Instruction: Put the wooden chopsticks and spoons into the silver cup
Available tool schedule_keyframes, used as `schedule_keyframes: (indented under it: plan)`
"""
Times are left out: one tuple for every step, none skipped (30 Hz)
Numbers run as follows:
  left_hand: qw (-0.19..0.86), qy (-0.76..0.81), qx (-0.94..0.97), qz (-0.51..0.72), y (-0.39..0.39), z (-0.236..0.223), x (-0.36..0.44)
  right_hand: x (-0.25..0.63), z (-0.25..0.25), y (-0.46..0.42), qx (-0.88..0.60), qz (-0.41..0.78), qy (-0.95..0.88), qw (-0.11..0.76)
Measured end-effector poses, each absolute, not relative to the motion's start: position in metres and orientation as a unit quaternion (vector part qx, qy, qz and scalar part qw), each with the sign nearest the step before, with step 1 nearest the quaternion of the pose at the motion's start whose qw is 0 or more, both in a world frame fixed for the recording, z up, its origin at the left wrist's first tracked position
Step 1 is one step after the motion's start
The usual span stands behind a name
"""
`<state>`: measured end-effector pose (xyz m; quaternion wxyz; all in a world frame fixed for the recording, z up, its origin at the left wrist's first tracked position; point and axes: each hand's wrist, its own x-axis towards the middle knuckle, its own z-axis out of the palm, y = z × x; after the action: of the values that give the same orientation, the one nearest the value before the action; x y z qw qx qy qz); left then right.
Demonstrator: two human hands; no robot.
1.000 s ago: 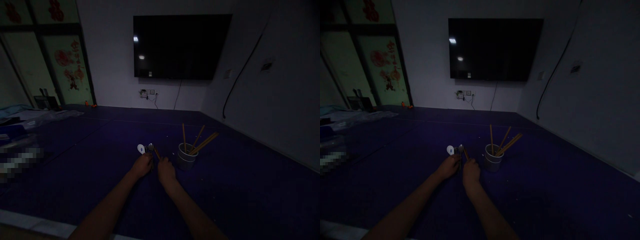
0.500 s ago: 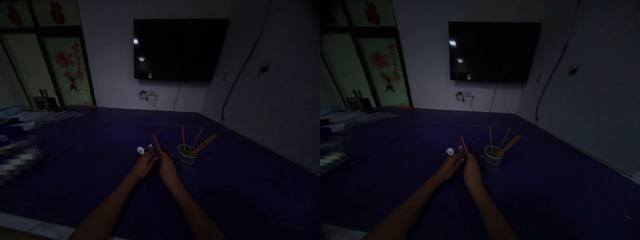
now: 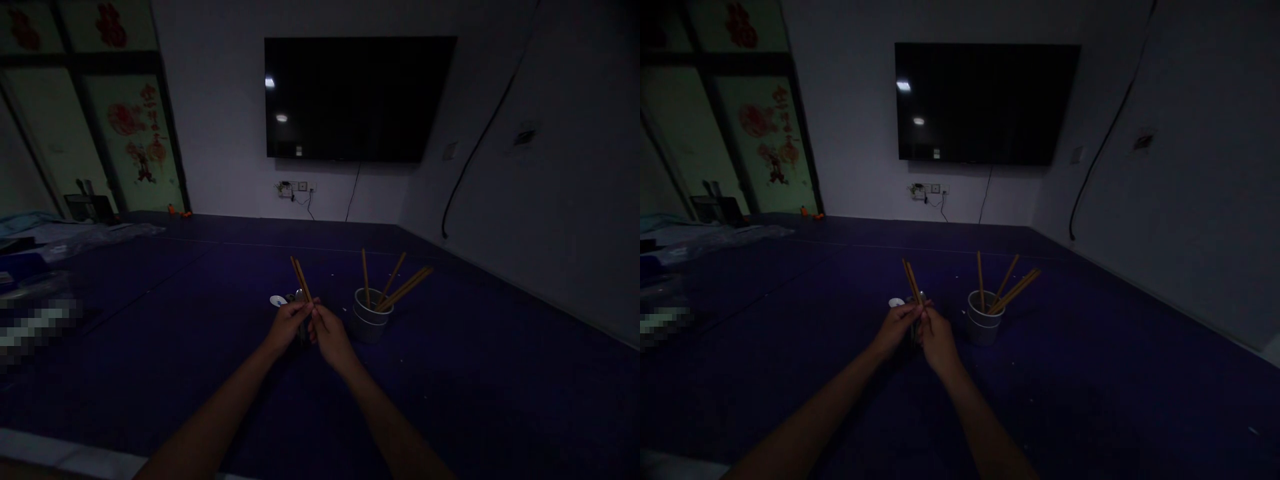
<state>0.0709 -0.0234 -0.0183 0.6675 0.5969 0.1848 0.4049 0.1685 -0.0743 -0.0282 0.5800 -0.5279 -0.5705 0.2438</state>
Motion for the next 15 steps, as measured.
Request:
schedule_keyframes:
  plan:
    - [0.676,0.180,0.589,0.405,-0.0240,-0.0182,0.0713,0.1694,-0.0271,-0.0740,-0.527,0.245,-0.570,0.581]
    - [0.680,0.179,0.582,0.408,-0.0244,-0.0179,0.0715,0.1705,-0.0259,-0.0738,-0.527,0.245,-0.570,0.581]
    - [0.680,0.180,0.579,0.412,-0.0246,-0.0175,0.0716,0.1716,-0.0247,-0.0736,-0.525,0.245,-0.571,0.582]
    - [0.678,0.181,0.576,0.420,-0.0246,-0.0169,0.0716,0.1728,-0.0236,-0.0735,-0.521,0.244,-0.574,0.583]
    - [0.674,0.183,0.571,0.431,-0.0245,-0.0162,0.0714,0.1739,-0.0226,-0.0734,-0.517,0.243,-0.579,0.582]
    - [0.670,0.183,0.565,0.445,-0.0243,-0.0152,0.0711,0.1749,-0.0218,-0.0733,-0.512,0.242,-0.585,0.581]
    - [0.666,0.182,0.557,0.460,-0.0239,-0.0141,0.0707,0.1757,-0.0212,-0.0733,-0.508,0.240,-0.591,0.578]
    - [0.663,0.180,0.550,0.475,-0.0236,-0.0128,0.0701,0.1763,-0.0206,-0.0734,-0.506,0.238,-0.598,0.575]
    - [0.660,0.177,0.544,0.487,-0.0232,-0.0116,0.0695,0.1766,-0.0202,-0.0736,-0.505,0.233,-0.604,0.571]
    - [0.658,0.175,0.539,0.495,-0.0229,-0.0104,0.0688,0.1768,-0.0198,-0.0739,-0.506,0.228,-0.610,0.566]
    - [0.658,0.175,0.538,0.498,-0.0227,-0.0095,0.0682,0.1767,-0.0195,-0.0742,-0.508,0.222,-0.614,0.562]
    - [0.659,0.175,0.539,0.495,-0.0226,-0.0089,0.0677,0.1766,-0.0192,-0.0746,-0.509,0.217,-0.617,0.559]
    - [0.661,0.177,0.542,0.488,-0.0225,-0.0087,0.0673,0.1763,-0.0189,-0.0750,-0.510,0.214,-0.619,0.558]
    - [0.664,0.180,0.546,0.478,-0.0226,-0.0090,0.0671,0.1761,-0.0185,-0.0754,-0.509,0.212,-0.620,0.558]
    - [0.667,0.183,0.550,0.469,-0.0226,-0.0095,0.0670,0.1760,-0.0181,-0.0757,-0.507,0.211,-0.622,0.558]
